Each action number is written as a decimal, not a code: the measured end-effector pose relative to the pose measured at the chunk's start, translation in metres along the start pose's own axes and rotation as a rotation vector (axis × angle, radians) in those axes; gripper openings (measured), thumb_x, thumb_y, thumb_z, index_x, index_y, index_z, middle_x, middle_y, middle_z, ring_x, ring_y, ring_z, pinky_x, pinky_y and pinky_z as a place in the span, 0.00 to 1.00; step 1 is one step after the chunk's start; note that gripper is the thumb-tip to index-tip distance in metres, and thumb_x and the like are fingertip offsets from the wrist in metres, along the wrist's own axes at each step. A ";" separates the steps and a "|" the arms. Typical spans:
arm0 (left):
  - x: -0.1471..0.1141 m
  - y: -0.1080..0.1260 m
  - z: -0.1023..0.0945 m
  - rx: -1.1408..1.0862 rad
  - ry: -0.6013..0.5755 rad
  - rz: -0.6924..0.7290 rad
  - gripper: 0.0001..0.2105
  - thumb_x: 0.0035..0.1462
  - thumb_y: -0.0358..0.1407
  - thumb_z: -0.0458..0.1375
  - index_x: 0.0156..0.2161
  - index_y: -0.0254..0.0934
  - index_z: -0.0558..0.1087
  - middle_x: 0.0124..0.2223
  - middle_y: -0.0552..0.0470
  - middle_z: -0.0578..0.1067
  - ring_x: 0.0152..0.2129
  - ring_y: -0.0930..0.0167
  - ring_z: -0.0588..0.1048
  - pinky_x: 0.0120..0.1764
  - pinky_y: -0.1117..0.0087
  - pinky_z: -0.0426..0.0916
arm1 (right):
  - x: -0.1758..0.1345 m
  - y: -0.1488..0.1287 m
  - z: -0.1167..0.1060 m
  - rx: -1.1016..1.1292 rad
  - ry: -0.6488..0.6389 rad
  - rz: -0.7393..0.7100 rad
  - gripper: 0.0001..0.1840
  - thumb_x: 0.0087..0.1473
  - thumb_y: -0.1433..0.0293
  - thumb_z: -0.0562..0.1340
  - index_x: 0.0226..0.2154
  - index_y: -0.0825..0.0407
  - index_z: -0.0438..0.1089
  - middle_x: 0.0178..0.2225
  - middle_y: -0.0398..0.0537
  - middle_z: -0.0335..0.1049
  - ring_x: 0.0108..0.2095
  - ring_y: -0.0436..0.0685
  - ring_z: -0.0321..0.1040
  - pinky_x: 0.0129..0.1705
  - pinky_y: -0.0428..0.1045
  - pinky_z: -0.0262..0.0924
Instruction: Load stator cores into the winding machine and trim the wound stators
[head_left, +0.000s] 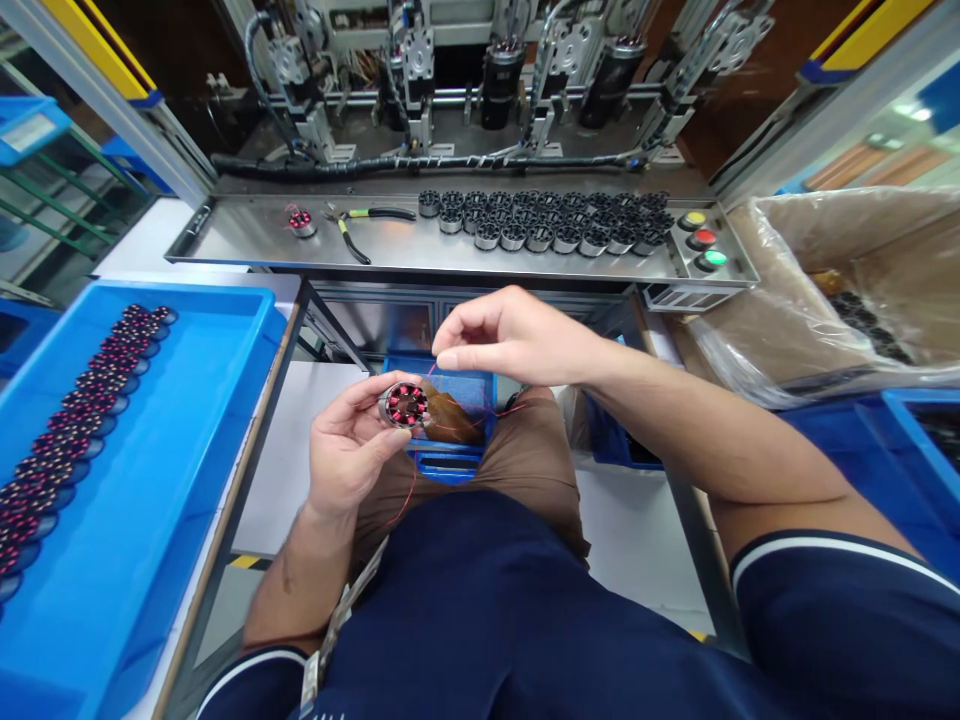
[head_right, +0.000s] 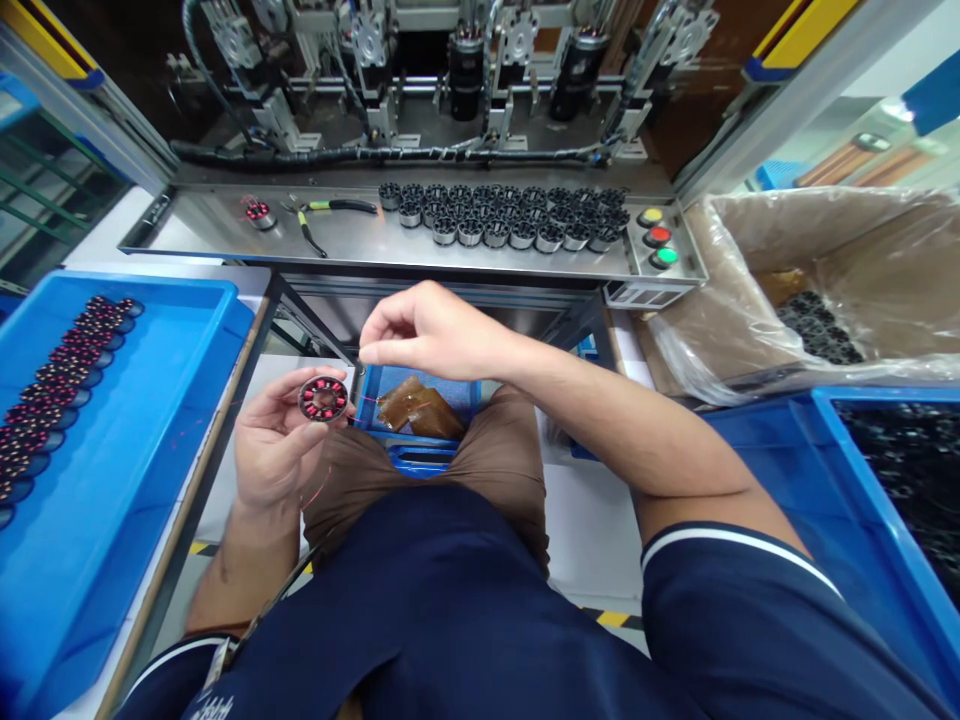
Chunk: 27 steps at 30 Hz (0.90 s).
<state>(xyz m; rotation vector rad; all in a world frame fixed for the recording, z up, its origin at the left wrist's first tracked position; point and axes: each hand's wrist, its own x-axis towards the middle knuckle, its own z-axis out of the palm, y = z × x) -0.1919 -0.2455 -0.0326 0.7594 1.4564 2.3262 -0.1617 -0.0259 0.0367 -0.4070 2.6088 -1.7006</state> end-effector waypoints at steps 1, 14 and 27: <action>0.000 0.000 0.000 0.012 0.014 0.013 0.20 0.46 0.31 0.73 0.46 0.42 0.80 0.43 0.48 0.83 0.32 0.70 0.82 0.34 0.74 0.79 | -0.001 -0.005 -0.003 -0.058 0.062 -0.034 0.07 0.56 0.69 0.64 0.31 0.56 0.73 0.27 0.43 0.73 0.27 0.48 0.66 0.32 0.46 0.61; 0.003 -0.002 -0.003 -0.007 0.030 0.039 0.20 0.45 0.31 0.73 0.46 0.42 0.80 0.44 0.49 0.83 0.37 0.70 0.82 0.37 0.74 0.79 | -0.008 -0.034 0.017 -0.501 -0.019 -0.287 0.09 0.61 0.74 0.61 0.29 0.56 0.73 0.29 0.46 0.72 0.31 0.49 0.66 0.35 0.47 0.58; 0.000 0.001 -0.004 -0.030 0.059 -0.040 0.20 0.44 0.35 0.74 0.45 0.43 0.81 0.38 0.50 0.83 0.30 0.70 0.82 0.32 0.72 0.80 | -0.005 -0.027 0.024 -0.341 0.099 -0.240 0.11 0.58 0.74 0.62 0.24 0.55 0.68 0.22 0.40 0.66 0.24 0.45 0.59 0.29 0.44 0.53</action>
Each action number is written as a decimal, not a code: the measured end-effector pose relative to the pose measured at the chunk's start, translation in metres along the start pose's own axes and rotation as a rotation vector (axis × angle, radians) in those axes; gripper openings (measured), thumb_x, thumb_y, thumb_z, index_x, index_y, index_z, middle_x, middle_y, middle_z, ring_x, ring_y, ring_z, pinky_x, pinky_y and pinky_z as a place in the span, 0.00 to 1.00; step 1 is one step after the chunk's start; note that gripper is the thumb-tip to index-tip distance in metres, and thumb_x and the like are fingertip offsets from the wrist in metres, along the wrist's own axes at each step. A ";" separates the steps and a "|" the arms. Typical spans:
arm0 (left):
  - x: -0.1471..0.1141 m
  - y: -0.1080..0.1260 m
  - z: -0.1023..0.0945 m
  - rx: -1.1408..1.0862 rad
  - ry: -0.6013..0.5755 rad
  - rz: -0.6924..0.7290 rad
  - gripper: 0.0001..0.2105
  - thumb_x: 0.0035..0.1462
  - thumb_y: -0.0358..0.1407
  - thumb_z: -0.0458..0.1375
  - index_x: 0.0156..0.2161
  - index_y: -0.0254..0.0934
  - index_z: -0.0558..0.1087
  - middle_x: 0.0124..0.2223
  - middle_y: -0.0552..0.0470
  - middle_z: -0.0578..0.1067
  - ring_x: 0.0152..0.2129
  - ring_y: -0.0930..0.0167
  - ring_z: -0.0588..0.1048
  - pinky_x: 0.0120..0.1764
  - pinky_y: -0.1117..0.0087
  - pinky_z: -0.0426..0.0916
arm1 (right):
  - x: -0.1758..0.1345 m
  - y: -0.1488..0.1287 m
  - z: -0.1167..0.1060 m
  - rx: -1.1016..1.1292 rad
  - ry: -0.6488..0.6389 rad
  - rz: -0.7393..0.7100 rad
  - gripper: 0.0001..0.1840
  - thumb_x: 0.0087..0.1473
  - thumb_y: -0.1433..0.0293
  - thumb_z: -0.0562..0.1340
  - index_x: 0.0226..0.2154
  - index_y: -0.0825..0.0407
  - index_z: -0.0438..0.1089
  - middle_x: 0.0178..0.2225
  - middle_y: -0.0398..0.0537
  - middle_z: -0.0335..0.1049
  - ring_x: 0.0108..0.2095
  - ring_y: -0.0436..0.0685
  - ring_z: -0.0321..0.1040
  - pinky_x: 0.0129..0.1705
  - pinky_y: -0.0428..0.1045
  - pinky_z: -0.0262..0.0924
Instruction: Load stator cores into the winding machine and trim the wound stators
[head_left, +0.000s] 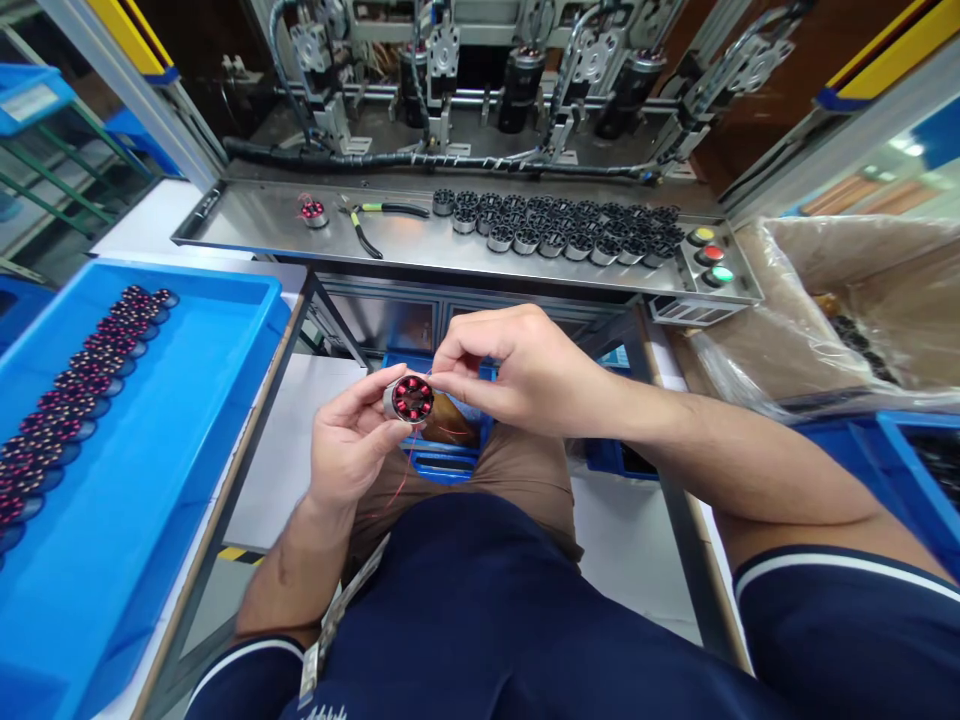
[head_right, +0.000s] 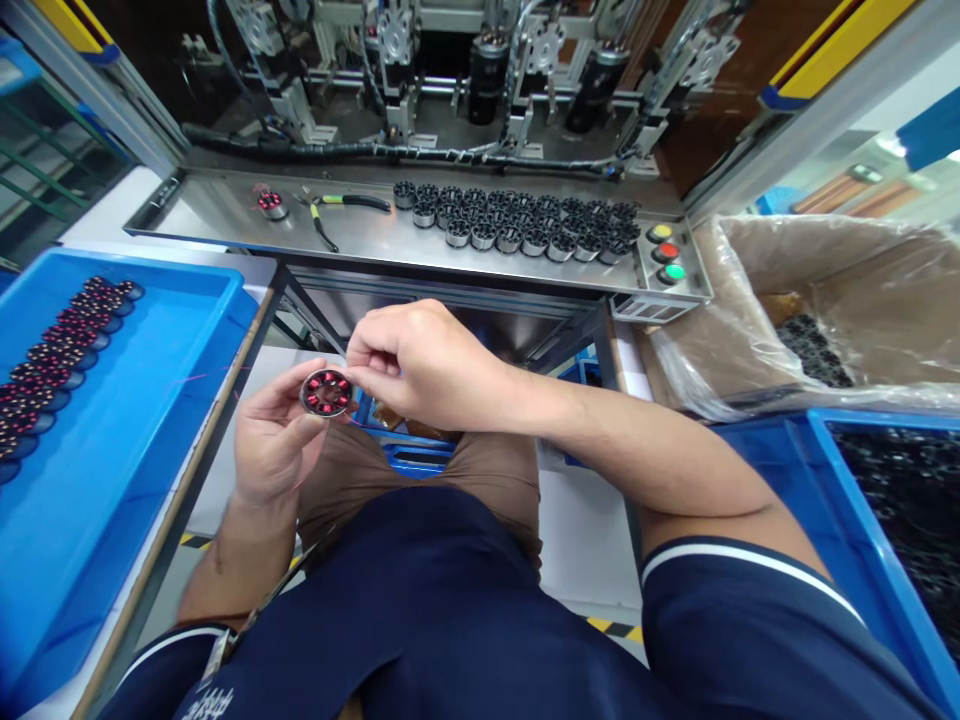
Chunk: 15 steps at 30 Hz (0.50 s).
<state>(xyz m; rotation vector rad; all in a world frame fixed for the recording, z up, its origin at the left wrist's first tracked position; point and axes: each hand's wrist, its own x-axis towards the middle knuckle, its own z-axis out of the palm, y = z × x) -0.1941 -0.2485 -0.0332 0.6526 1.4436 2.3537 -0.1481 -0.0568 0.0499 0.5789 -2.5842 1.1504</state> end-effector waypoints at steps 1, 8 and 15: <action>0.000 0.000 0.000 -0.001 0.001 -0.011 0.20 0.43 0.36 0.74 0.45 0.43 0.81 0.37 0.50 0.83 0.28 0.70 0.81 0.32 0.72 0.80 | -0.001 0.000 0.002 -0.007 0.017 -0.016 0.11 0.58 0.74 0.62 0.24 0.55 0.68 0.22 0.40 0.65 0.23 0.46 0.58 0.29 0.44 0.53; -0.002 0.001 0.000 0.005 -0.003 -0.013 0.20 0.43 0.38 0.74 0.45 0.43 0.82 0.39 0.49 0.83 0.31 0.69 0.81 0.35 0.71 0.79 | -0.007 -0.001 0.006 -0.050 0.099 -0.152 0.11 0.59 0.78 0.60 0.25 0.55 0.69 0.24 0.42 0.67 0.25 0.47 0.60 0.30 0.45 0.55; -0.001 0.002 0.001 -0.079 -0.031 -0.040 0.19 0.46 0.35 0.73 0.46 0.41 0.80 0.39 0.50 0.82 0.27 0.72 0.81 0.28 0.75 0.77 | -0.012 -0.001 -0.007 -0.020 0.047 0.017 0.09 0.59 0.75 0.61 0.27 0.55 0.71 0.24 0.42 0.69 0.24 0.47 0.61 0.29 0.44 0.56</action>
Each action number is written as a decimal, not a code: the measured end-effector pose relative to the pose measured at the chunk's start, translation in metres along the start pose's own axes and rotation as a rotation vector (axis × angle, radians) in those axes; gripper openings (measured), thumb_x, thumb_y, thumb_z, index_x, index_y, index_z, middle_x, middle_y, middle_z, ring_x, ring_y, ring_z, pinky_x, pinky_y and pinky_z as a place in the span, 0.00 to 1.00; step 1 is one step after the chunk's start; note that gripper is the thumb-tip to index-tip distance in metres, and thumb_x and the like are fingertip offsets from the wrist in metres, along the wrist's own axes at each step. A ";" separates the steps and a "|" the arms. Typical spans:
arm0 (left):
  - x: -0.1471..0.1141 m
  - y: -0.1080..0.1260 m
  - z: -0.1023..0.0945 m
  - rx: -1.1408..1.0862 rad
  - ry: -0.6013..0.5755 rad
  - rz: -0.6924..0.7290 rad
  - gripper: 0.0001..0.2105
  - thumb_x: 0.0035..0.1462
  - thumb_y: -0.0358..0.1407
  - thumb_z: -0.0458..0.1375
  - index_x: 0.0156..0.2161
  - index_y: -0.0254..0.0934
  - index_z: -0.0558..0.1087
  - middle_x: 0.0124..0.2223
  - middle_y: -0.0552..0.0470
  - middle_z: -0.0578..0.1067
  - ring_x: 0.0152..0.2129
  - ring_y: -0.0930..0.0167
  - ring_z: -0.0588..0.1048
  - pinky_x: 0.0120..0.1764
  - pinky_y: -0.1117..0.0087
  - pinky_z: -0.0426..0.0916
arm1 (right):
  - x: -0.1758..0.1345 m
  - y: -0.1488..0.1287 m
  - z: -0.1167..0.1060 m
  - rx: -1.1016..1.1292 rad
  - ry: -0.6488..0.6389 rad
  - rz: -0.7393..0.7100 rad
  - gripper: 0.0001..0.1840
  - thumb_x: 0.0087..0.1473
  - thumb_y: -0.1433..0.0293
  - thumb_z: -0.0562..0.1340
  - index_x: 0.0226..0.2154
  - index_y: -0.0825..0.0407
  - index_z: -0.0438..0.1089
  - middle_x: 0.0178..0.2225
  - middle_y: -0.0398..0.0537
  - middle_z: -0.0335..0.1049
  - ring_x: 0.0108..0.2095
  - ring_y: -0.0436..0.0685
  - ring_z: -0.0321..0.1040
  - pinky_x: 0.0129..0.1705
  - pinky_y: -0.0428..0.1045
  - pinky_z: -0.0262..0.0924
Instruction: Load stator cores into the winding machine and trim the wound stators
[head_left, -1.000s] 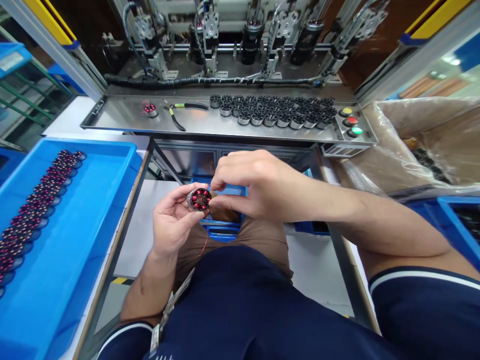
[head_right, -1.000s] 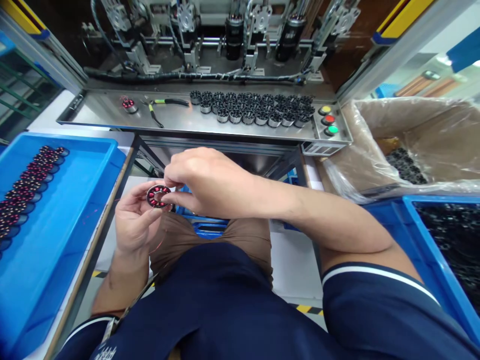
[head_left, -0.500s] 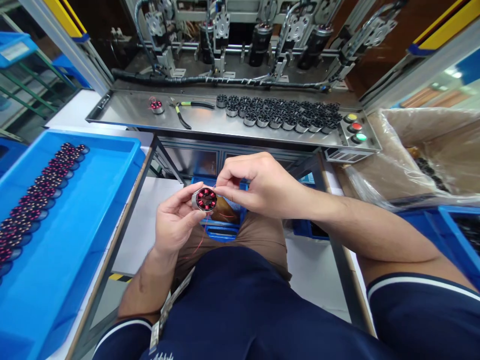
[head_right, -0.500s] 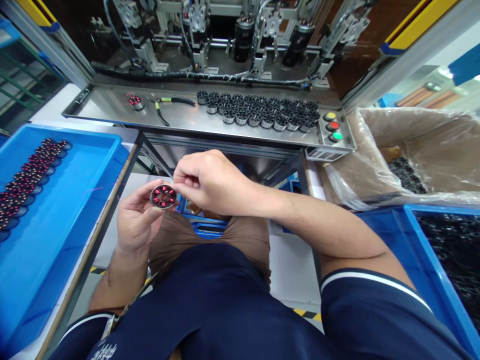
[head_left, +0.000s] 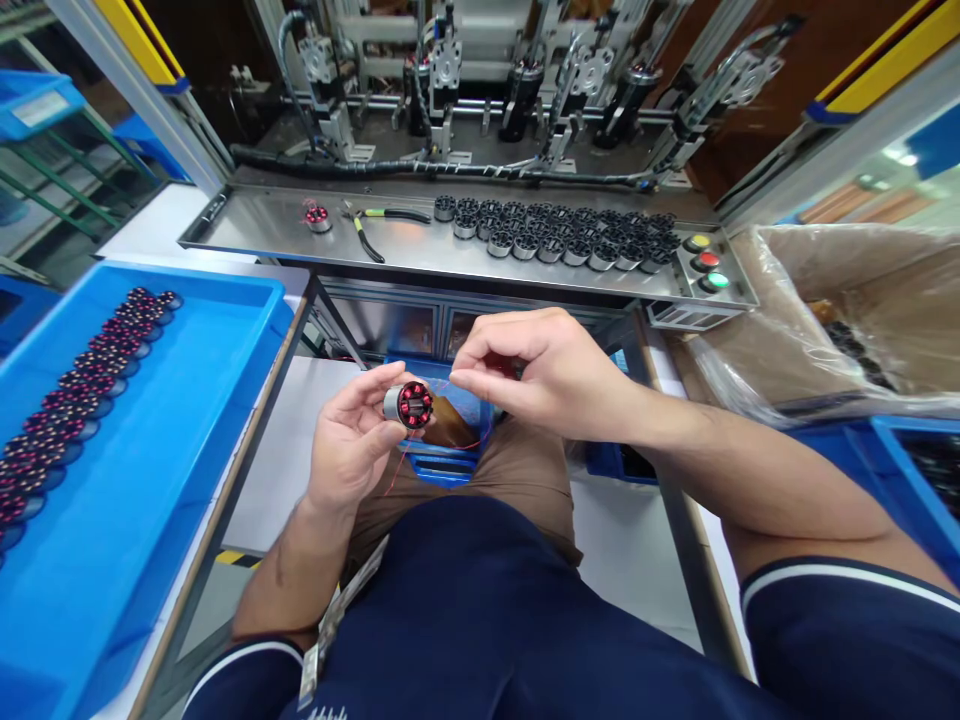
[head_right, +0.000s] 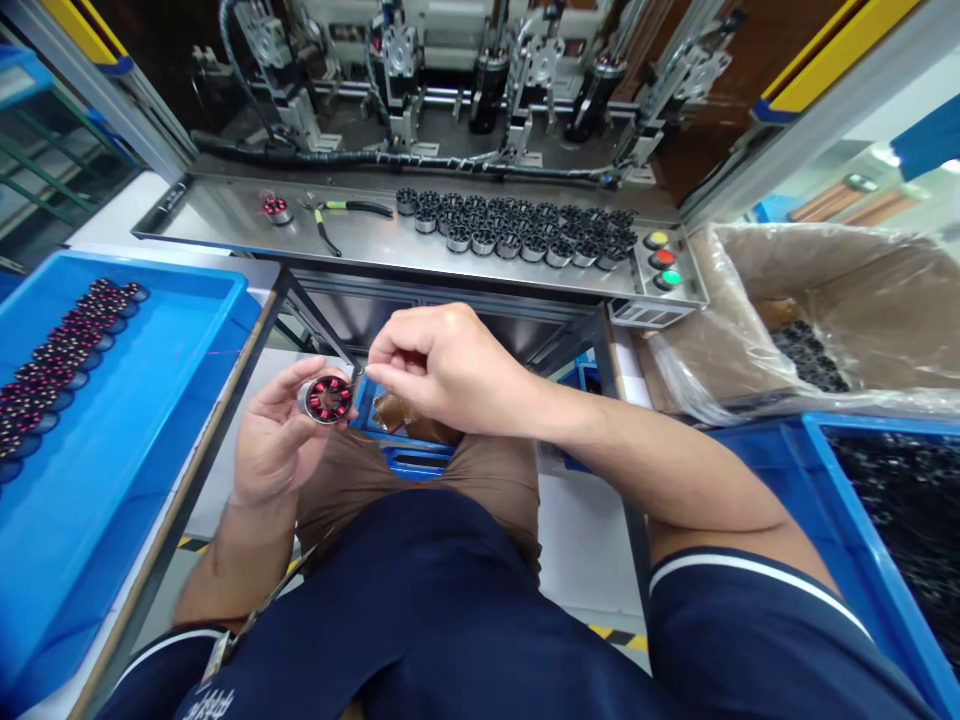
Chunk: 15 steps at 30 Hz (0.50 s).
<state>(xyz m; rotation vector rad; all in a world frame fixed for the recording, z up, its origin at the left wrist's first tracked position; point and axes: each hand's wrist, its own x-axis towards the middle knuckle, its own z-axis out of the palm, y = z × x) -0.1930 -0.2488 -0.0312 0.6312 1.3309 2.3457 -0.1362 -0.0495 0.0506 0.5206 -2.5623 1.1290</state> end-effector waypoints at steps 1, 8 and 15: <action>0.000 0.000 0.000 -0.011 0.008 -0.002 0.19 0.46 0.35 0.73 0.45 0.40 0.79 0.39 0.50 0.82 0.27 0.72 0.81 0.28 0.76 0.76 | -0.001 0.000 0.000 -0.021 0.017 -0.026 0.09 0.59 0.75 0.61 0.27 0.55 0.71 0.24 0.42 0.69 0.25 0.47 0.62 0.29 0.44 0.56; 0.001 0.001 0.003 -0.016 0.046 -0.023 0.18 0.42 0.37 0.75 0.39 0.38 0.79 0.38 0.50 0.82 0.29 0.71 0.80 0.31 0.74 0.77 | -0.011 -0.006 0.008 -0.297 0.028 -0.251 0.13 0.65 0.72 0.57 0.29 0.55 0.71 0.29 0.47 0.71 0.29 0.50 0.66 0.31 0.46 0.59; -0.001 0.002 0.004 -0.026 0.052 -0.037 0.17 0.41 0.36 0.75 0.39 0.39 0.80 0.38 0.49 0.82 0.33 0.70 0.81 0.32 0.76 0.77 | -0.013 -0.003 0.009 -0.501 0.035 -0.302 0.16 0.65 0.72 0.54 0.28 0.54 0.71 0.28 0.46 0.68 0.27 0.49 0.61 0.27 0.47 0.52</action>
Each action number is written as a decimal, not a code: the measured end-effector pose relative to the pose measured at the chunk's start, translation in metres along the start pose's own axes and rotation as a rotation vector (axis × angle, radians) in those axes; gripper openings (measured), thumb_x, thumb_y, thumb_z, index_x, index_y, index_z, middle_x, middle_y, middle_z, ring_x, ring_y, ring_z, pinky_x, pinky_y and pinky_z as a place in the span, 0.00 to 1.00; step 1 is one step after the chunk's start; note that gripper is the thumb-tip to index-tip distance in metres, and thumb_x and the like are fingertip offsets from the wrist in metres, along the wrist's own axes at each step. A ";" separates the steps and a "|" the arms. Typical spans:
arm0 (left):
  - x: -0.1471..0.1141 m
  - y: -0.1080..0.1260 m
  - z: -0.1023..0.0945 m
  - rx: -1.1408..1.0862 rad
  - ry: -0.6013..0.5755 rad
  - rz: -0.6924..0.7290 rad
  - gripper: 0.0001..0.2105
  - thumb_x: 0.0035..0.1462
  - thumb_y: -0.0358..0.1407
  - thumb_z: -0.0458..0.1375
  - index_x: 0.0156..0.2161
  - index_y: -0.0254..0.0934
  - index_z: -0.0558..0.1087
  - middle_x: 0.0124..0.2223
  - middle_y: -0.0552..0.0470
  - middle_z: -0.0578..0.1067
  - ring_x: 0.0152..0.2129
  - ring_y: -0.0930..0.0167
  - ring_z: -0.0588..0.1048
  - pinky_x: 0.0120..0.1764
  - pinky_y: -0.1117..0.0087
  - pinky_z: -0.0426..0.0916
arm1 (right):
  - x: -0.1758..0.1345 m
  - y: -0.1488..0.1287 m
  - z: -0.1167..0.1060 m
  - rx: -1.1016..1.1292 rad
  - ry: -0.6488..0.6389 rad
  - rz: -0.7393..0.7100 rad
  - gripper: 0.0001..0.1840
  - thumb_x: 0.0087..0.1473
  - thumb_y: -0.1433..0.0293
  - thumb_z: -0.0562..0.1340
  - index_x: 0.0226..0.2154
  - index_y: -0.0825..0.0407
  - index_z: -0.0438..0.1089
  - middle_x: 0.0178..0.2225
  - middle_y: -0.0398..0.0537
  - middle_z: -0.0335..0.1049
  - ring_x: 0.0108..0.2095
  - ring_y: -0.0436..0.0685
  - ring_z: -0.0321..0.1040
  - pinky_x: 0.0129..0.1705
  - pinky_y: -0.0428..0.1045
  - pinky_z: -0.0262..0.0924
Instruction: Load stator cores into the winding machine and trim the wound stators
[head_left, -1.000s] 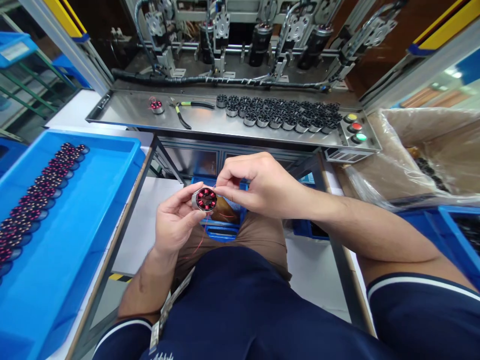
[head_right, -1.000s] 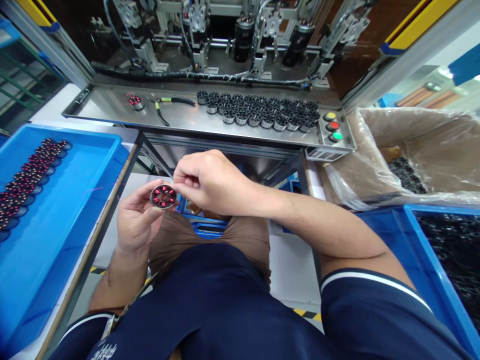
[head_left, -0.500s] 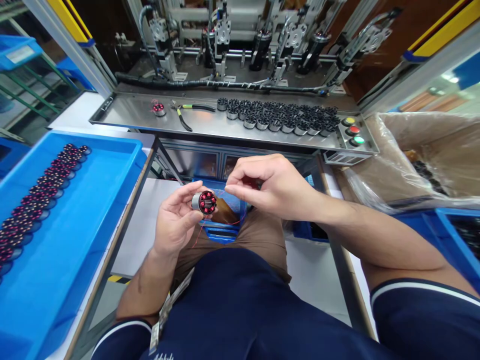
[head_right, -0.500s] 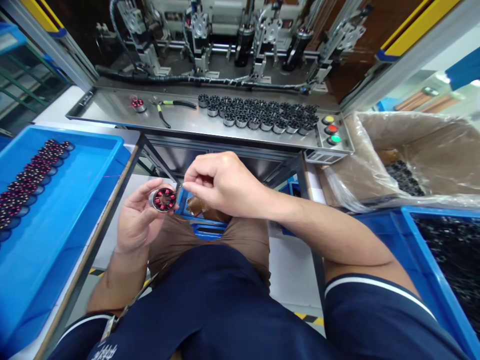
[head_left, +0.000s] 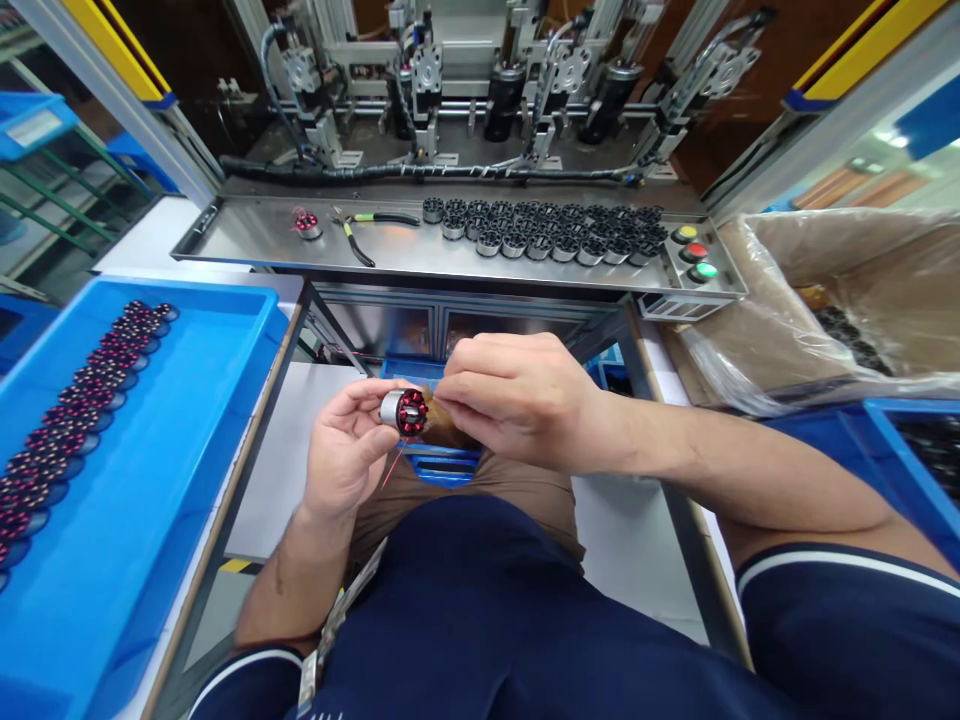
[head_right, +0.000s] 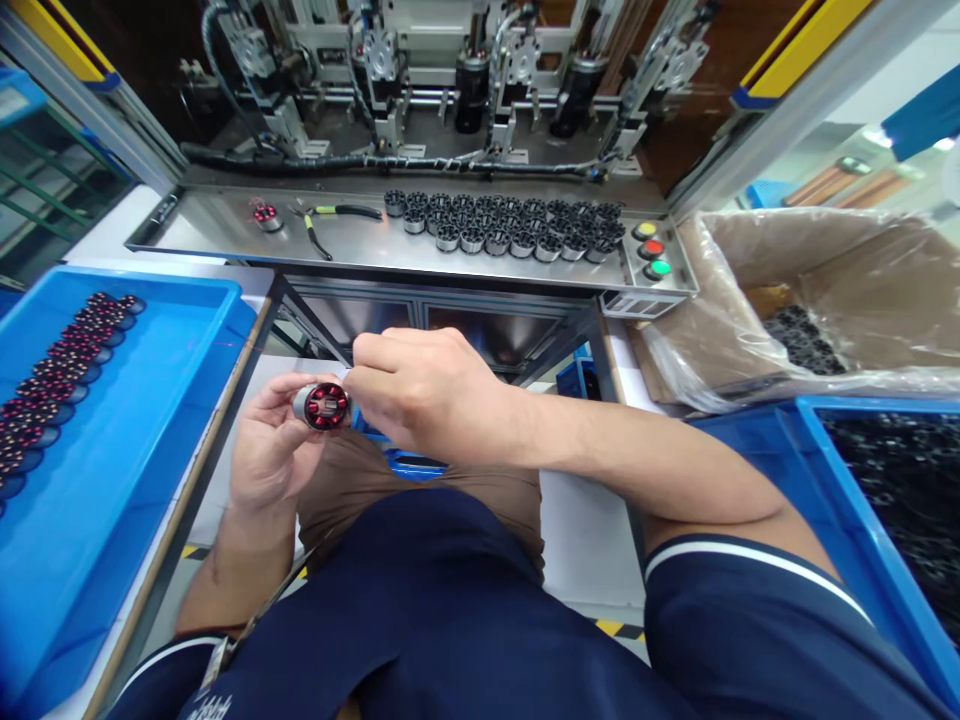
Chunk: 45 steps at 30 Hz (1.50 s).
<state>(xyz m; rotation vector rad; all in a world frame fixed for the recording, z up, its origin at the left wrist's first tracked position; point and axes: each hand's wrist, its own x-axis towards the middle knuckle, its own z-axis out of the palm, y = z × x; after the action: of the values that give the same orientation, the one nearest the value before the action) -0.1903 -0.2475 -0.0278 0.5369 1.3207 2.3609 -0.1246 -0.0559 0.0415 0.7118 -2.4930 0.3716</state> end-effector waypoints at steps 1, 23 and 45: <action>0.000 0.000 0.000 -0.003 -0.001 0.000 0.17 0.41 0.37 0.75 0.39 0.39 0.80 0.38 0.49 0.82 0.33 0.70 0.81 0.31 0.76 0.77 | 0.000 0.000 0.000 -0.016 0.005 -0.001 0.17 0.66 0.72 0.54 0.28 0.54 0.71 0.29 0.46 0.68 0.27 0.49 0.60 0.27 0.47 0.52; 0.001 0.003 0.006 -0.022 -0.039 -0.012 0.18 0.41 0.38 0.75 0.30 0.36 0.70 0.37 0.49 0.81 0.29 0.74 0.79 0.30 0.77 0.73 | -0.008 -0.006 0.001 0.004 0.020 -0.111 0.14 0.67 0.74 0.50 0.38 0.55 0.71 0.32 0.47 0.68 0.28 0.49 0.60 0.27 0.45 0.53; -0.001 0.008 0.008 -0.052 -0.039 0.026 0.20 0.42 0.37 0.75 0.33 0.38 0.68 0.40 0.51 0.82 0.26 0.74 0.80 0.30 0.77 0.75 | 0.008 0.010 -0.003 0.553 -0.049 0.115 0.07 0.60 0.78 0.61 0.32 0.57 0.75 0.30 0.46 0.75 0.30 0.48 0.70 0.34 0.44 0.62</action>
<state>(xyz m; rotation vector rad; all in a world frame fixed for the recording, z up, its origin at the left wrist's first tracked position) -0.1869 -0.2461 -0.0173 0.5846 1.2391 2.3865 -0.1348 -0.0495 0.0473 0.7880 -2.4953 1.1244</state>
